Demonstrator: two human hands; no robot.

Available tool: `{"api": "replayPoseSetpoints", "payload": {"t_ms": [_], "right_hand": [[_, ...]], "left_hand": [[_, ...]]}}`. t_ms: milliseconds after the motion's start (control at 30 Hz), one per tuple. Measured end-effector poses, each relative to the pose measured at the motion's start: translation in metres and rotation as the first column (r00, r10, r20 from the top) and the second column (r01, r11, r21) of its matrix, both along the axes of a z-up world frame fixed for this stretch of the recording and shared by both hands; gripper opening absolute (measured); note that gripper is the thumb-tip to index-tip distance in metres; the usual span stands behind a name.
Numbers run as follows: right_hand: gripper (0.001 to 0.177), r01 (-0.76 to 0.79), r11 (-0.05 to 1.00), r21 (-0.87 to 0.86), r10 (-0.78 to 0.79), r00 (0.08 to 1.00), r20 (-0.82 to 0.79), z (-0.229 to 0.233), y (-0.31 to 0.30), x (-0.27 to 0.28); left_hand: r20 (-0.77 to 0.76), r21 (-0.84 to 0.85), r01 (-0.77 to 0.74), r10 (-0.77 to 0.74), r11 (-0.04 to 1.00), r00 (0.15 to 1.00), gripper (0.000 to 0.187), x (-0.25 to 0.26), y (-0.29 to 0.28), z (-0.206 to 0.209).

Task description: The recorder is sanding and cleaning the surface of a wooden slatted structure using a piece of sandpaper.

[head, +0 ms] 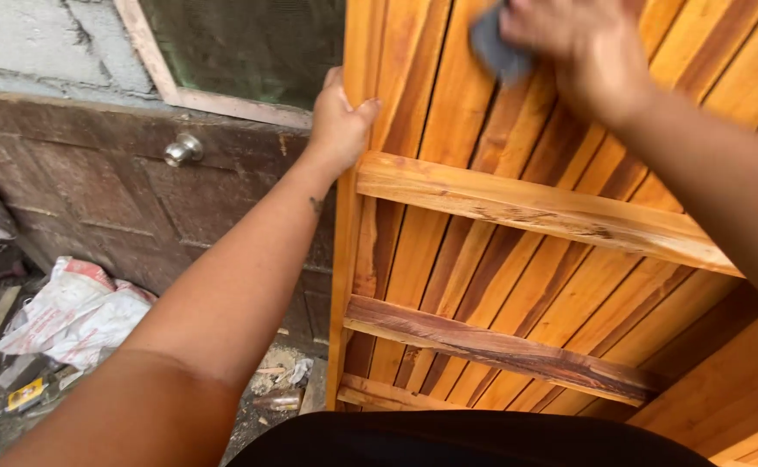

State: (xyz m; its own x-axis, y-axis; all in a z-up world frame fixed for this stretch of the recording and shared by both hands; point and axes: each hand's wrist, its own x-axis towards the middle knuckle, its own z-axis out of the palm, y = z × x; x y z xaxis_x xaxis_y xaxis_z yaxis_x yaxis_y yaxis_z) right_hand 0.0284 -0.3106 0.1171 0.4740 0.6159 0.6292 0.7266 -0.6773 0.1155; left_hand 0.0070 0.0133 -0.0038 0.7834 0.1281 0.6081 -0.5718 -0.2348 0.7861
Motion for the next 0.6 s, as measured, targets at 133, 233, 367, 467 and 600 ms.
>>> {"api": "replayPoseSetpoints", "payload": {"t_ms": [133, 233, 367, 467, 600], "right_hand": [[0.052, -0.139, 0.938, -0.319, 0.226, 0.941, 0.254, -0.029, -0.01, -0.038], [0.063, -0.124, 0.963, -0.238, 0.134, 0.991, 0.024, -0.004, -0.024, -0.032], [0.063, -0.109, 0.993, 0.041, 0.094, 0.959, 0.268, 0.002, -0.024, -0.023], [0.054, -0.061, 0.995, 0.085, 0.031, 0.948, 0.316, -0.053, -0.025, -0.041], [0.05, 0.103, 0.991, 0.088, -0.126, 0.936, 0.328, -0.064, -0.02, -0.052]], "left_hand": [[0.097, 0.088, -0.091, 0.083, 0.992, 0.992, 0.043, 0.001, 0.0, 0.0], [0.076, 0.058, -0.05, 0.046, 0.997, 0.996, 0.045, 0.0, -0.007, -0.005], [0.03, 0.05, -0.006, 0.004, 0.999, 1.0, 0.052, 0.0, -0.003, 0.0], [0.115, 0.08, -0.076, 0.066, 0.994, 0.991, 0.058, 0.005, -0.005, -0.008], [0.139, 0.073, -0.102, 0.091, 0.992, 0.986, 0.06, 0.008, -0.009, -0.011]]}}
